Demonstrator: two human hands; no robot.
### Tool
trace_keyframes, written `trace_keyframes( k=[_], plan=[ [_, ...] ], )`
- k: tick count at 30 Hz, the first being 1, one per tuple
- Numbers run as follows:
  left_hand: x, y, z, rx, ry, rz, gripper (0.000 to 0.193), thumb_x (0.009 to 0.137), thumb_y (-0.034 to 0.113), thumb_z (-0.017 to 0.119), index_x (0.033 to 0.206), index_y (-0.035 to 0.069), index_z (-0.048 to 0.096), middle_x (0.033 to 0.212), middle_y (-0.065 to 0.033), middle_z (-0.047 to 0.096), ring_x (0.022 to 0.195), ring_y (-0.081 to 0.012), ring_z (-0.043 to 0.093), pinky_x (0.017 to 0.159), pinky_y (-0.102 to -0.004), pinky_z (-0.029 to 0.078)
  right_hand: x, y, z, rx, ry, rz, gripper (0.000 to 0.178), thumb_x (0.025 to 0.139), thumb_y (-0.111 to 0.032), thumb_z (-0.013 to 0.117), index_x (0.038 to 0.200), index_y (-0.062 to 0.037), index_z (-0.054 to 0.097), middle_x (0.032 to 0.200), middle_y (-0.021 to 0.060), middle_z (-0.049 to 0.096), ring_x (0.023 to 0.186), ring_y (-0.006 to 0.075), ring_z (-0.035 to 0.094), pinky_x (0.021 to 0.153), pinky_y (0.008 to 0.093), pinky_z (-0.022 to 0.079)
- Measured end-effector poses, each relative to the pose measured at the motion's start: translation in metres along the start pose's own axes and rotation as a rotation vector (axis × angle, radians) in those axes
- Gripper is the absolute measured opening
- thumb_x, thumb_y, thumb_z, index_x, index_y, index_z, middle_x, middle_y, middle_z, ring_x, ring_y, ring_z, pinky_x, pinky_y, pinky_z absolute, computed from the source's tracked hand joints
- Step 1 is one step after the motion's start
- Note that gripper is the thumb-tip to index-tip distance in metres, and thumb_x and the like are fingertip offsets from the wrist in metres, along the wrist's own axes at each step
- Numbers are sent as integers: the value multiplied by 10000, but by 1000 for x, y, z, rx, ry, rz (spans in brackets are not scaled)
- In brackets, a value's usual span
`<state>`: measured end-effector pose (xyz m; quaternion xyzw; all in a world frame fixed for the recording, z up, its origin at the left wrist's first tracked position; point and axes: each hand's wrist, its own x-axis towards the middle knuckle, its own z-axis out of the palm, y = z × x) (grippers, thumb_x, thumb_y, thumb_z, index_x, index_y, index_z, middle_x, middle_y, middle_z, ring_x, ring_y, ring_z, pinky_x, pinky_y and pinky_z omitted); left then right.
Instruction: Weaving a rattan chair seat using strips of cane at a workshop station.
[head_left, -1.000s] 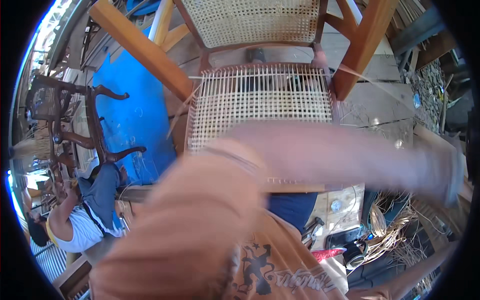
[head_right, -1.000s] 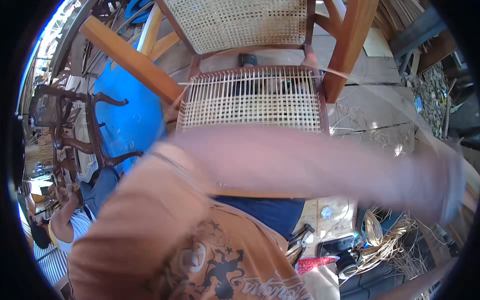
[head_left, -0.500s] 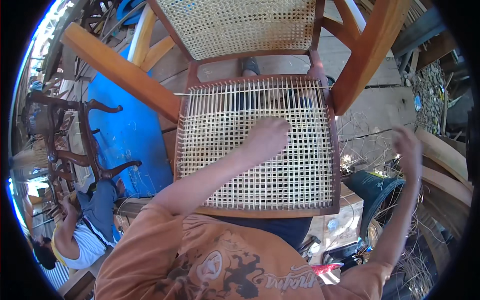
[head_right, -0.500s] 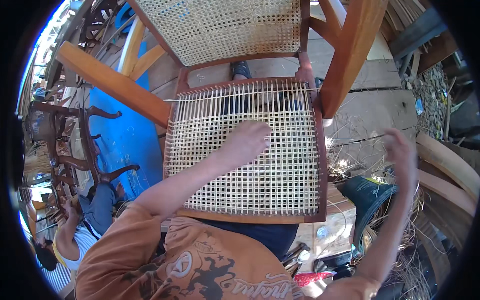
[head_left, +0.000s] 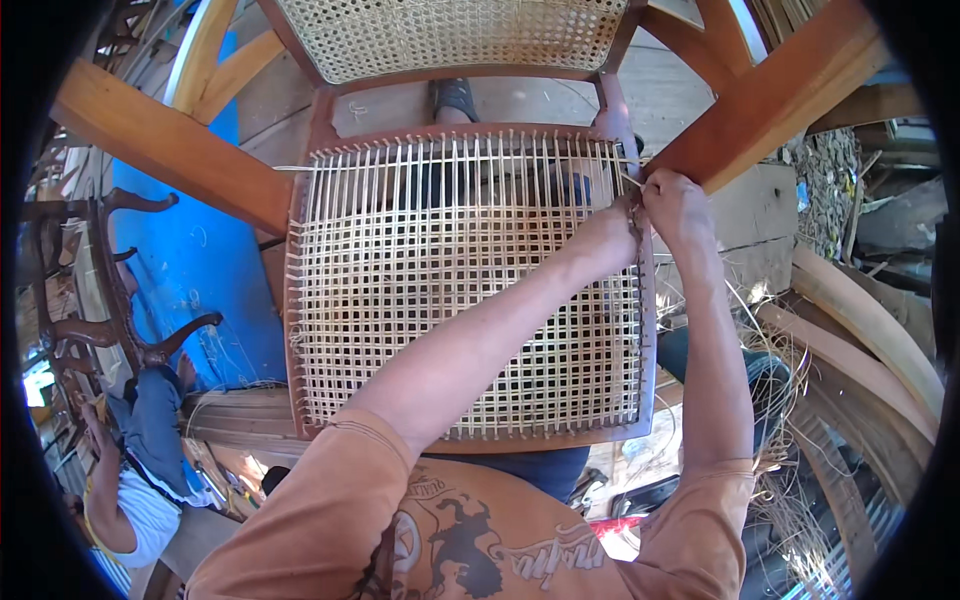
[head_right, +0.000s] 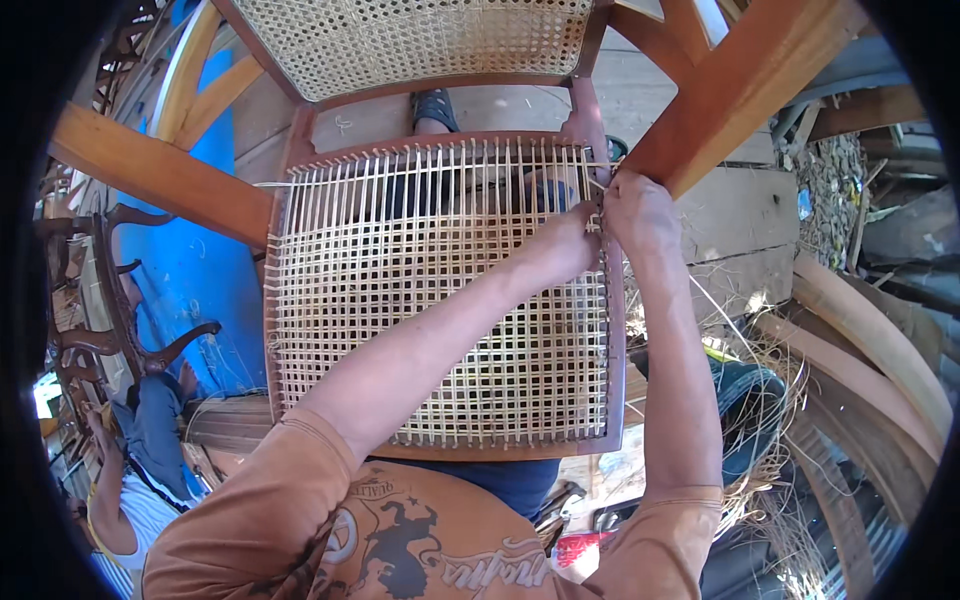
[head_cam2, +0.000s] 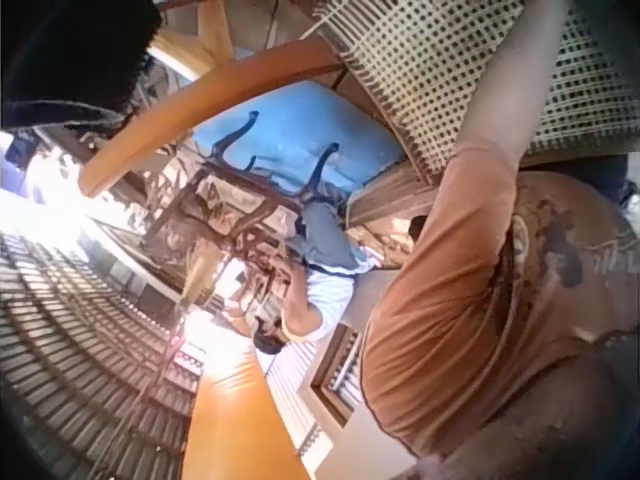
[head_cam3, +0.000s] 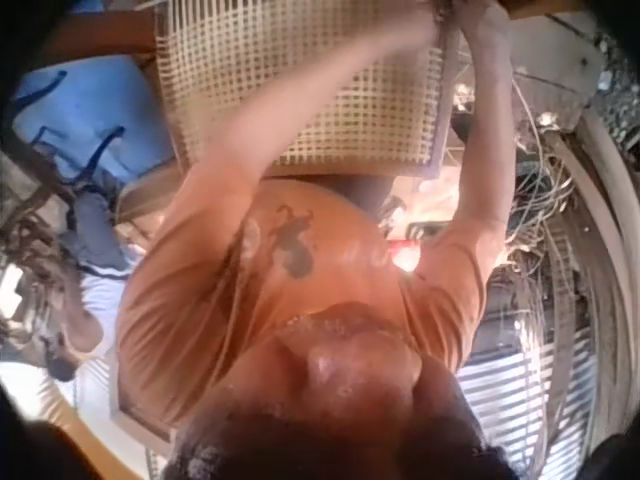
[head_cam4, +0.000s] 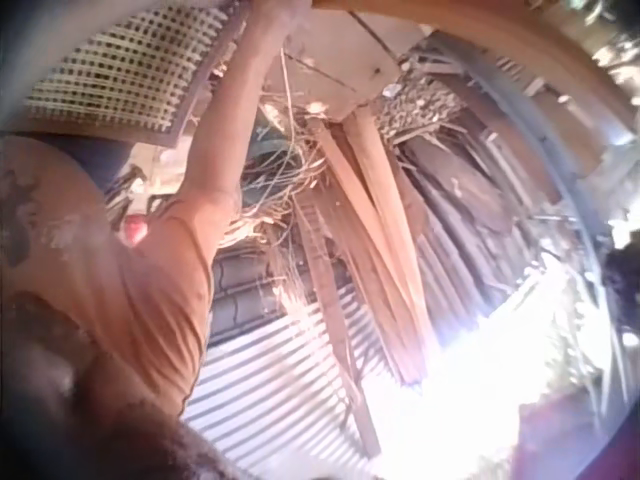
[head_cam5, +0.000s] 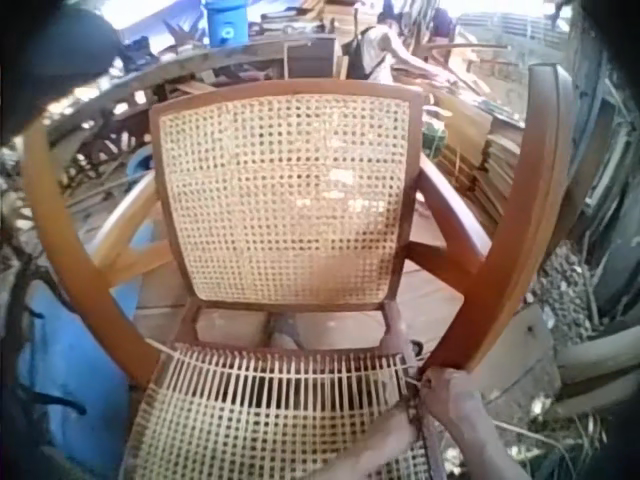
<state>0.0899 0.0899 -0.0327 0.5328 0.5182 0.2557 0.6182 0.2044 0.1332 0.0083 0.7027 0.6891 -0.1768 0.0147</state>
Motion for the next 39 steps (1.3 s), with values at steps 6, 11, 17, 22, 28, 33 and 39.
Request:
trace_keyframes(
  k=[6, 11, 17, 22, 28, 33, 39],
  plan=[
    [-1, -5, 20, 228, 57, -56, 535, 814, 117, 472, 1277, -79, 289, 728, -274, 608, 691, -407, 614, 633, -475, 486, 5, 7, 12, -128, -32, 36, 222, 820, -192, 470, 872, -46, 629, 897, 192, 639, 879, 352, 611, 779, 434, 483],
    [1, -10, 17, 182, 52, 39, 439, 846, 149, 426, 1180, -120, 331, 701, -280, 602, 666, -419, 609, 620, -486, 485, 10, 10, 16, -247, -58, 0, 212, 823, -190, 470, 862, -58, 631, 903, 184, 643, 886, 346, 612, 786, 426, 485],
    [2, -18, 20, 156, 71, 107, 446, 813, 119, 460, 1164, -127, 339, 695, -275, 601, 653, -409, 610, 606, -476, 488, 10, 12, 20, -215, -45, -8, 203, 821, -190, 481, 870, -63, 632, 887, 185, 642, 868, 349, 615, 774, 429, 487],
    [-1, -9, 8, 122, 5, -17, 476, 801, 112, 491, 1220, -75, 363, 810, -301, 607, 778, -424, 611, 696, -471, 489, 11, 6, 16, -46, -135, -51, 192, 804, -177, 493, 895, -78, 631, 923, 187, 630, 866, 356, 610, 776, 441, 481],
    [-5, -8, 6, 34, 68, -2, 379, 805, 102, 487, 1153, -43, 440, 848, -294, 609, 824, -421, 605, 731, -472, 480, 23, 17, 41, -286, -76, -151, 166, 792, -139, 498, 804, -33, 626, 847, 194, 633, 822, 347, 615, 742, 432, 490],
    [-3, -2, -21, 466, 288, 186, 127, 753, 81, 518, 830, 19, 600, 873, -217, 596, 759, -365, 608, 684, -459, 483, 16, 11, 38, -288, -55, -92, 193, 806, -111, 459, 809, 23, 599, 850, 235, 632, 801, 357, 633, 716, 430, 510],
    [33, -17, -19, 743, 448, 290, 111, 675, 91, 577, 761, 39, 624, 854, -154, 591, 816, -315, 593, 709, -414, 481, 18, 10, 40, -321, -3, -109, 178, 808, -127, 477, 815, 18, 579, 812, 246, 631, 780, 367, 634, 688, 450, 511]
  ],
)
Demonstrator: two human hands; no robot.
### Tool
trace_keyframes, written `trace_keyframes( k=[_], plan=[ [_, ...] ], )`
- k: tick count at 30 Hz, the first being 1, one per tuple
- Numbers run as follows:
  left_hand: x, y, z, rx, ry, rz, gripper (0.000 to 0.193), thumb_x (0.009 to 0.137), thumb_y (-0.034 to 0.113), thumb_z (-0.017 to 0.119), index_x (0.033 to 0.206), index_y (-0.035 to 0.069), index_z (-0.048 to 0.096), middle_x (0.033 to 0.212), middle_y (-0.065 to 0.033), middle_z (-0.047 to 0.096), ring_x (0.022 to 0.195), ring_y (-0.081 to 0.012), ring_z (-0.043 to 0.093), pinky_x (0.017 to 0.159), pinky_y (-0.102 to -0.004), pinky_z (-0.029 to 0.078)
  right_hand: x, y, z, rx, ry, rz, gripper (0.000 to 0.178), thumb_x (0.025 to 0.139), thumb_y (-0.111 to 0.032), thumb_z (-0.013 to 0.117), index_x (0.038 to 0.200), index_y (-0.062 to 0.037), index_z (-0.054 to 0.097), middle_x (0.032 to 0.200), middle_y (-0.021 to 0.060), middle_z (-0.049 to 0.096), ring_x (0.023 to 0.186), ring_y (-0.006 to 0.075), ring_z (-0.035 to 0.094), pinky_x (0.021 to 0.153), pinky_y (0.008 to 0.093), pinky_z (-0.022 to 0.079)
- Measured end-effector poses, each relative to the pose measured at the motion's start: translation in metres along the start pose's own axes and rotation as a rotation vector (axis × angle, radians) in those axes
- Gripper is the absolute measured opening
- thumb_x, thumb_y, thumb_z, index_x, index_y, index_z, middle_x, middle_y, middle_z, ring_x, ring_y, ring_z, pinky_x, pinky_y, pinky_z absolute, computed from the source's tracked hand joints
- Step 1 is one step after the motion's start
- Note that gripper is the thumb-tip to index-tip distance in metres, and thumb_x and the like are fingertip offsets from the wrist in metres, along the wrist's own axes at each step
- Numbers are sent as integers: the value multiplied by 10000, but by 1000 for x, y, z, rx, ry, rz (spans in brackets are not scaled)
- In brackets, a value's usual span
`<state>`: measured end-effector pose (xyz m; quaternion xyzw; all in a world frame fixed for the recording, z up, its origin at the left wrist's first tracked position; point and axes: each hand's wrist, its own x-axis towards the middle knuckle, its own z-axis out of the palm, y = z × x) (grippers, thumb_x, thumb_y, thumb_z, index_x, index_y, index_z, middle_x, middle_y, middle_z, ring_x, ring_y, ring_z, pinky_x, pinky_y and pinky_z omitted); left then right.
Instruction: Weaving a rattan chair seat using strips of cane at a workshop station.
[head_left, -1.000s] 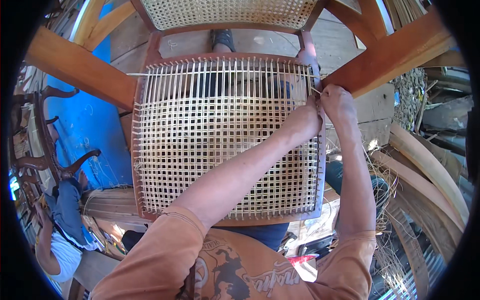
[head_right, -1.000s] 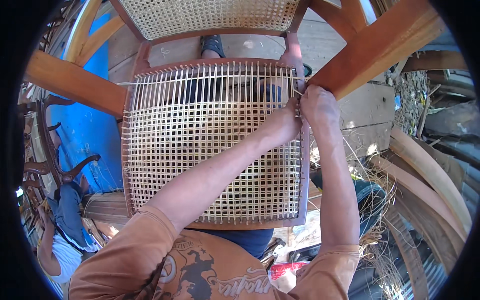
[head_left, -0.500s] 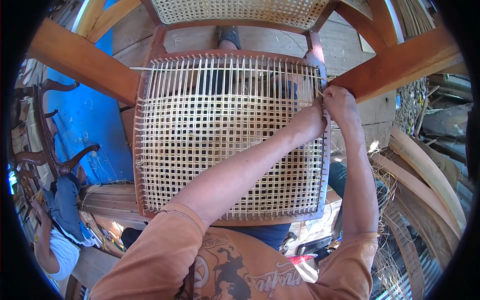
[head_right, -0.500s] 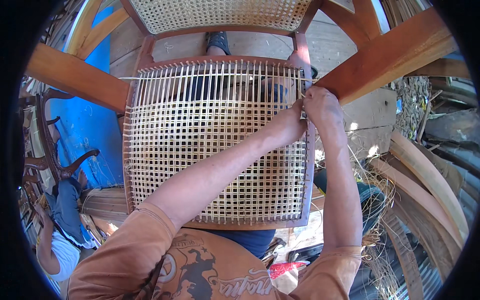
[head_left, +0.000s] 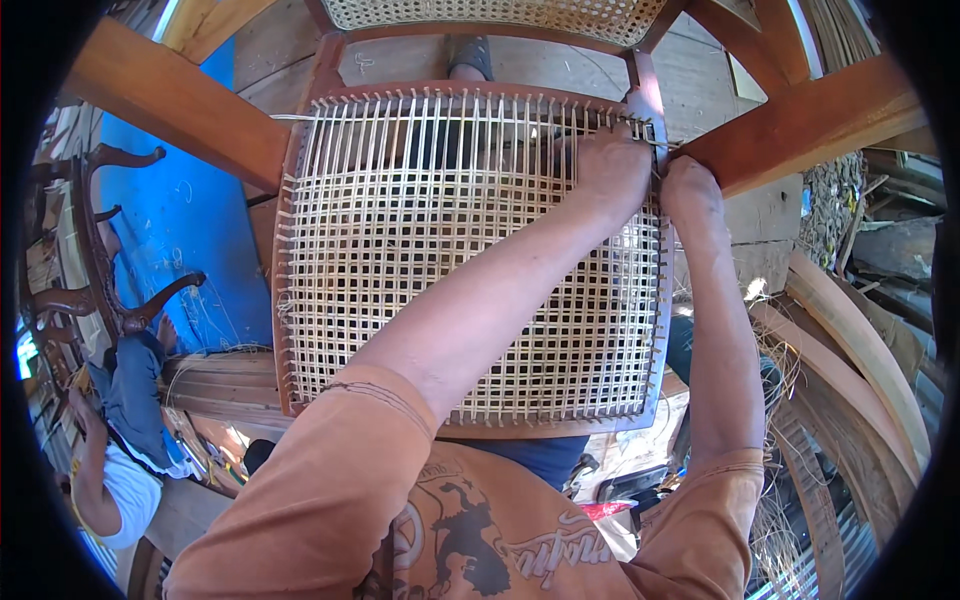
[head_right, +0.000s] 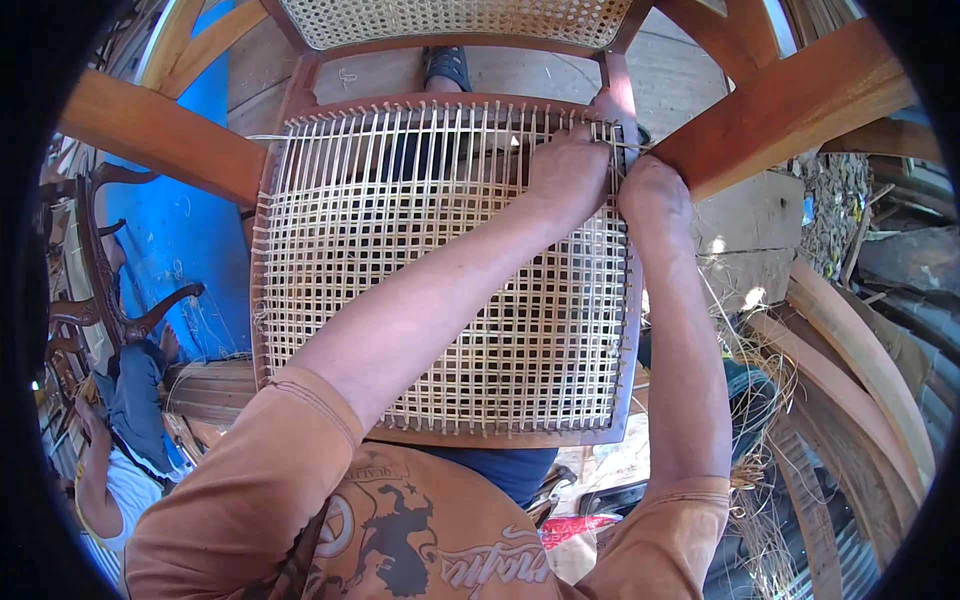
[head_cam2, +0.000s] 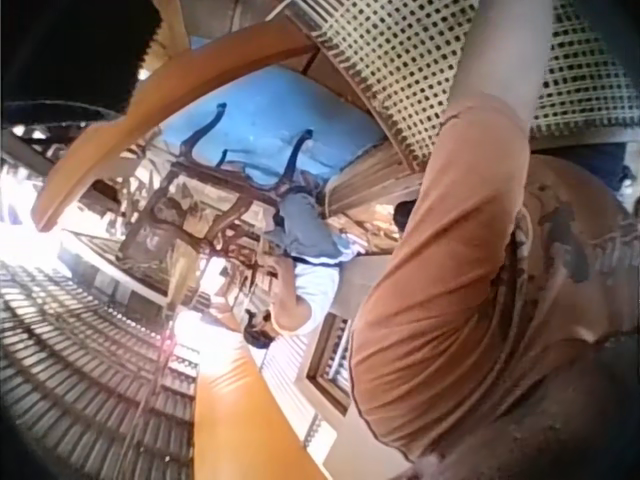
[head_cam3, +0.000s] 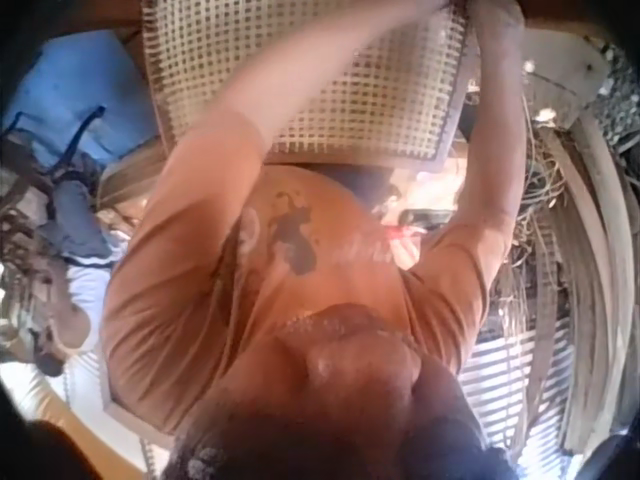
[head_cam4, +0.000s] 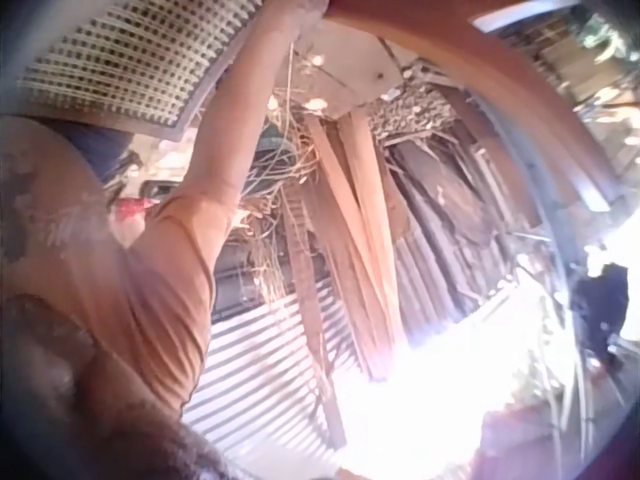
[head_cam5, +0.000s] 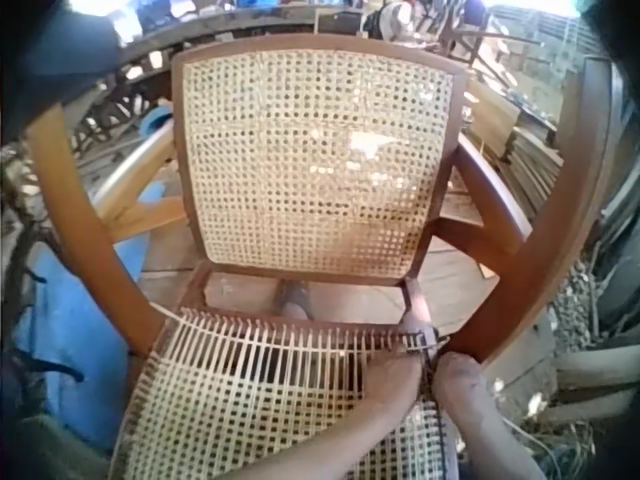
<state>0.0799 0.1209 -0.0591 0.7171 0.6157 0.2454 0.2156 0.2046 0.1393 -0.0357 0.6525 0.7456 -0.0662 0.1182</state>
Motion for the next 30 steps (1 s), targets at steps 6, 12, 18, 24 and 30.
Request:
trace_keyframes(
  k=[6, 12, 18, 24, 30],
  plan=[
    [-1, -4, 9, -31, 23, -33, 130, 671, 88, 584, 781, 37, 629, 816, -152, 585, 822, -310, 594, 717, -418, 477, 2, -6, -9, 52, 1, 23, 189, 801, -120, 471, 823, 22, 593, 826, 257, 622, 822, 379, 619, 738, 456, 490],
    [-4, 4, -10, -75, -18, -10, 143, 685, 68, 565, 798, 25, 641, 826, -171, 600, 844, -325, 588, 719, -424, 473, 11, -2, -23, 17, -47, 0, 218, 841, -139, 449, 873, -10, 622, 856, 204, 641, 825, 339, 634, 715, 429, 505],
    [-17, 11, -10, -726, -344, -175, 197, 799, 60, 467, 899, 6, 627, 696, -133, 619, 577, -223, 575, 538, -348, 449, 7, 7, -22, 99, -41, -8, 156, 804, -147, 531, 844, -15, 603, 819, 210, 627, 807, 365, 615, 701, 434, 488],
    [-24, 34, -24, -1375, -509, -691, 103, 849, 75, 453, 911, 45, 529, 648, -45, 547, 450, -105, 455, 390, -240, 341, 13, 14, -7, -69, -129, -176, 147, 774, -93, 557, 828, 32, 613, 789, 224, 632, 758, 341, 643, 646, 394, 527],
    [-24, 27, -12, -1568, -460, -765, 83, 870, 83, 451, 906, 60, 521, 646, -36, 534, 437, -101, 444, 359, -237, 306, 18, 5, -9, -59, -218, 2, 232, 821, -140, 461, 869, 13, 627, 855, 245, 620, 875, 346, 619, 766, 425, 494]
  ],
)
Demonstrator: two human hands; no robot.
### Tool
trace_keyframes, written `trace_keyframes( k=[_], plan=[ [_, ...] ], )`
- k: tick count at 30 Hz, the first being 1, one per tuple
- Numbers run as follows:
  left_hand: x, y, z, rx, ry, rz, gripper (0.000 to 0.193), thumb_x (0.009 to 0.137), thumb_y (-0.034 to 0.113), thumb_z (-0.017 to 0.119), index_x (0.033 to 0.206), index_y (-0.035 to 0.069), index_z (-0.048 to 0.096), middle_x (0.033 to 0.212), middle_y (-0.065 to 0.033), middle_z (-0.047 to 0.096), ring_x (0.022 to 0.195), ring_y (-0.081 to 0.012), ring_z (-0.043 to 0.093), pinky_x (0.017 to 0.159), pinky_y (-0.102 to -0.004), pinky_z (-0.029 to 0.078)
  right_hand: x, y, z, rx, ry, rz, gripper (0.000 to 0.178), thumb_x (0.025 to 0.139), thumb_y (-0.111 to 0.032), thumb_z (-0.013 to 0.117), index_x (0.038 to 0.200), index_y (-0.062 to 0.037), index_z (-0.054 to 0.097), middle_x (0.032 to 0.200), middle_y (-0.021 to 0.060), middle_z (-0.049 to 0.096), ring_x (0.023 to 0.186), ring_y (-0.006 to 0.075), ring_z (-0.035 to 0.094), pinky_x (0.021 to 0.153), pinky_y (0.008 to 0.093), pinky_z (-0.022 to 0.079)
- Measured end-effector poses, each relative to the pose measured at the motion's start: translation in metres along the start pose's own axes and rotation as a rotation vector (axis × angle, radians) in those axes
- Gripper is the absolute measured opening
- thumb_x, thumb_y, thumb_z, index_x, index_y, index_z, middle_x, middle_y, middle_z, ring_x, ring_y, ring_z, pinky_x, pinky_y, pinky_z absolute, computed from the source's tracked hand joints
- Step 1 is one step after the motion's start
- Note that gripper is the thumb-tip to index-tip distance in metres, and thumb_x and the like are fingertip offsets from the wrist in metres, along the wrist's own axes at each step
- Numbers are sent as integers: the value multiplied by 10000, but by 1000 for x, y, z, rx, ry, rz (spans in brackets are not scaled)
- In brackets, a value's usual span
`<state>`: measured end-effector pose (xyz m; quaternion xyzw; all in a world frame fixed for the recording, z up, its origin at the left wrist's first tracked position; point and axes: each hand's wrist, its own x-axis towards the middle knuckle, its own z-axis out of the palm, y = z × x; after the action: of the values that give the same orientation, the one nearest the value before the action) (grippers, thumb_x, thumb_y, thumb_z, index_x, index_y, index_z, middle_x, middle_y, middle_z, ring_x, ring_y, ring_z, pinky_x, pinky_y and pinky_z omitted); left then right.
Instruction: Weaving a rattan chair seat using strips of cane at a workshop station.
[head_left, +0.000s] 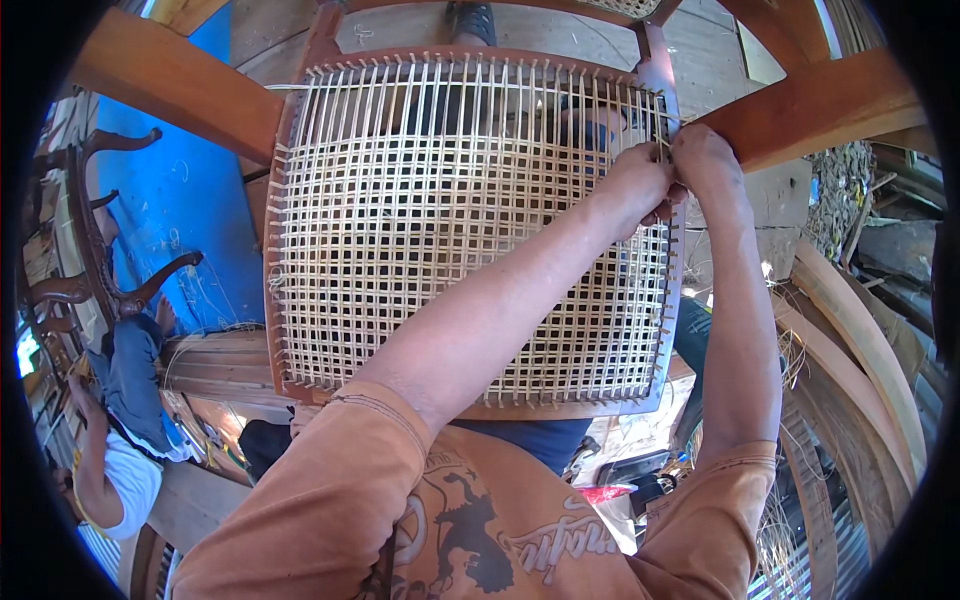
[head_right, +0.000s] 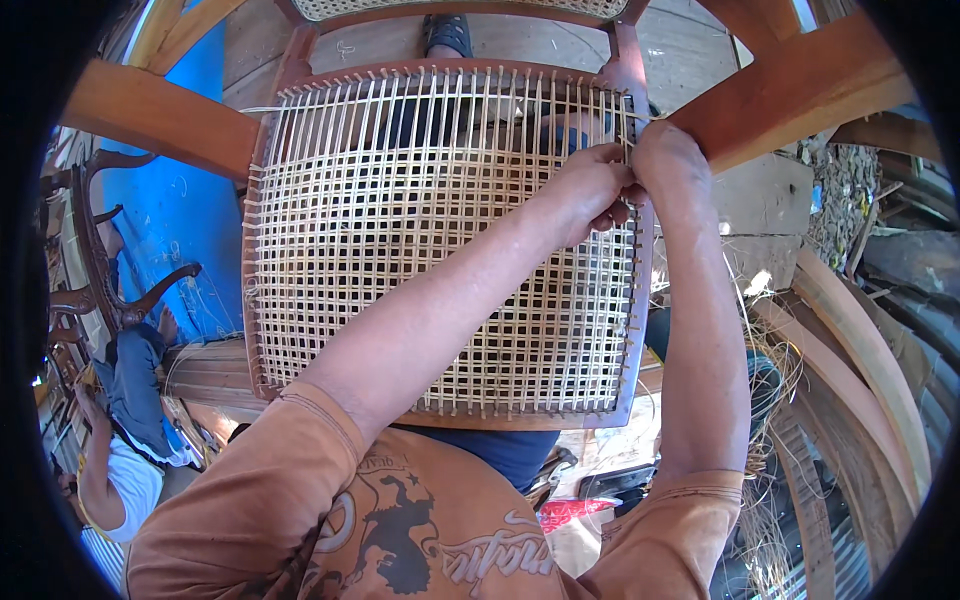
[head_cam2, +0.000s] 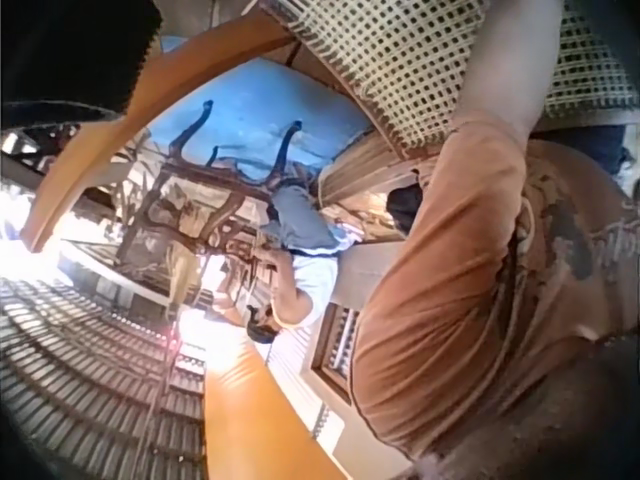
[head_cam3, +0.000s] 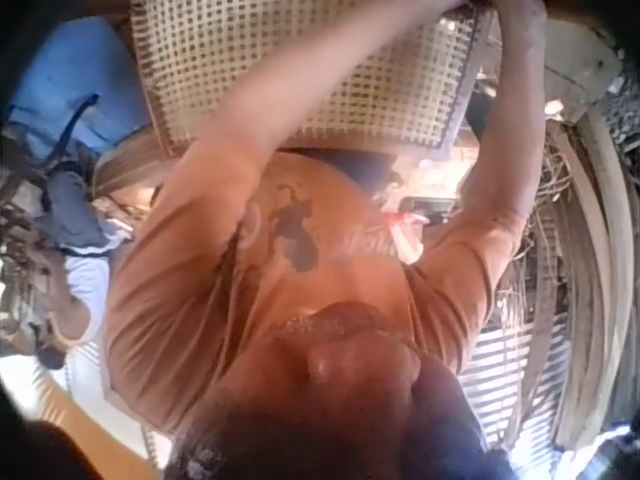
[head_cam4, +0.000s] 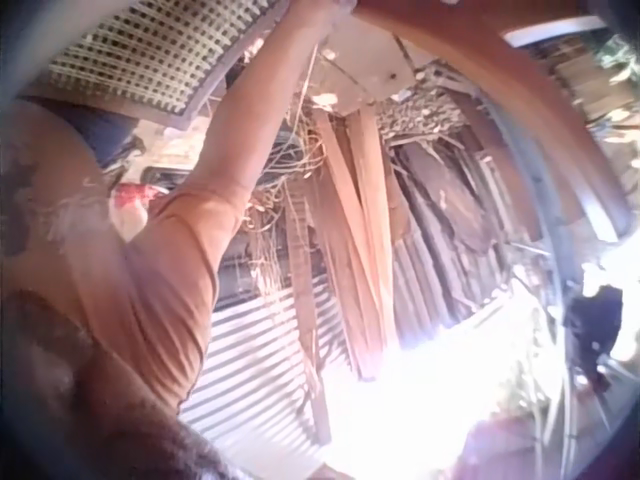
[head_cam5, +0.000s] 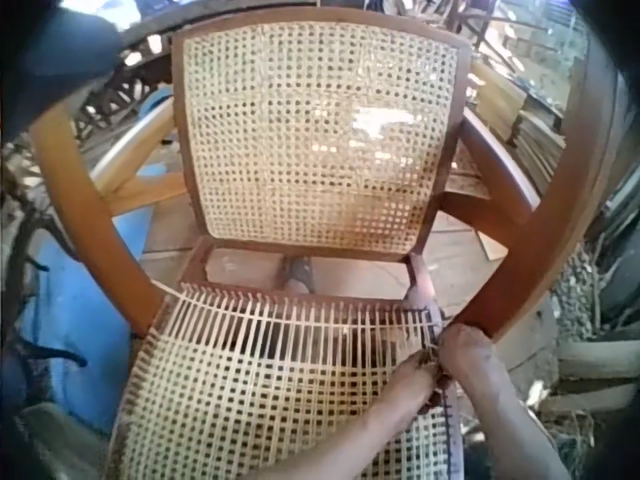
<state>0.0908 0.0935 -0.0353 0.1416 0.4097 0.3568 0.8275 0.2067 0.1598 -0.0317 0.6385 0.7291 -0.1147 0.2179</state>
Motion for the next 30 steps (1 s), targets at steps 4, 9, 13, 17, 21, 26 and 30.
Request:
trace_keyframes(
  k=[4, 9, 13, 17, 21, 26, 30],
  plan=[
    [-1, 1, 5, 166, 79, 26, 272, 839, 56, 452, 1106, 16, 488, 658, -64, 577, 431, -129, 488, 377, -260, 358, -6, -7, -8, 79, -18, 116, 285, 846, -194, 457, 855, 18, 649, 888, 258, 619, 910, 353, 610, 779, 428, 495],
    [14, -20, -2, 639, 147, 197, 504, 821, 19, 436, 1313, -25, 331, 657, -104, 607, 484, -173, 559, 432, -308, 440, -10, -15, -15, 61, 27, 142, 321, 860, -235, 462, 882, 21, 653, 910, 252, 621, 916, 359, 608, 778, 432, 499],
    [7, -17, -1, 646, 120, 220, 522, 810, 23, 442, 1315, -32, 319, 717, -175, 627, 558, -247, 606, 500, -356, 476, -8, -11, -13, 6, -20, 107, 313, 849, -220, 467, 863, 32, 651, 909, 237, 627, 900, 352, 615, 778, 434, 500],
    [6, -20, 5, 786, 195, 259, 501, 792, 25, 441, 1278, -42, 337, 826, -286, 614, 761, -392, 618, 658, -437, 488, 8, 7, 6, -48, -97, 73, 269, 811, -190, 503, 918, 11, 645, 961, 246, 616, 960, 354, 595, 828, 437, 476],
    [4, -23, 3, 722, 211, 266, 470, 786, 32, 454, 1240, -42, 357, 820, -293, 610, 775, -414, 614, 679, -453, 485, 7, 2, 4, -28, -93, 88, 259, 810, -184, 505, 902, 13, 645, 949, 247, 616, 944, 358, 600, 818, 438, 480],
    [7, -22, -6, 542, 177, 258, 447, 784, 37, 471, 1214, -48, 386, 776, -261, 618, 705, -386, 617, 661, -457, 485, 3, -10, -3, 47, -4, 51, 208, 805, -115, 476, 824, 13, 640, 885, 240, 620, 873, 356, 615, 758, 434, 502],
    [-4, -3, -9, 971, 172, 456, 328, 767, 53, 515, 1084, -23, 546, 811, -228, 629, 731, -330, 628, 661, -427, 497, 8, 2, 7, -109, -22, 35, 223, 822, -138, 487, 872, 20, 636, 920, 260, 616, 916, 363, 609, 783, 434, 496]
  ],
)
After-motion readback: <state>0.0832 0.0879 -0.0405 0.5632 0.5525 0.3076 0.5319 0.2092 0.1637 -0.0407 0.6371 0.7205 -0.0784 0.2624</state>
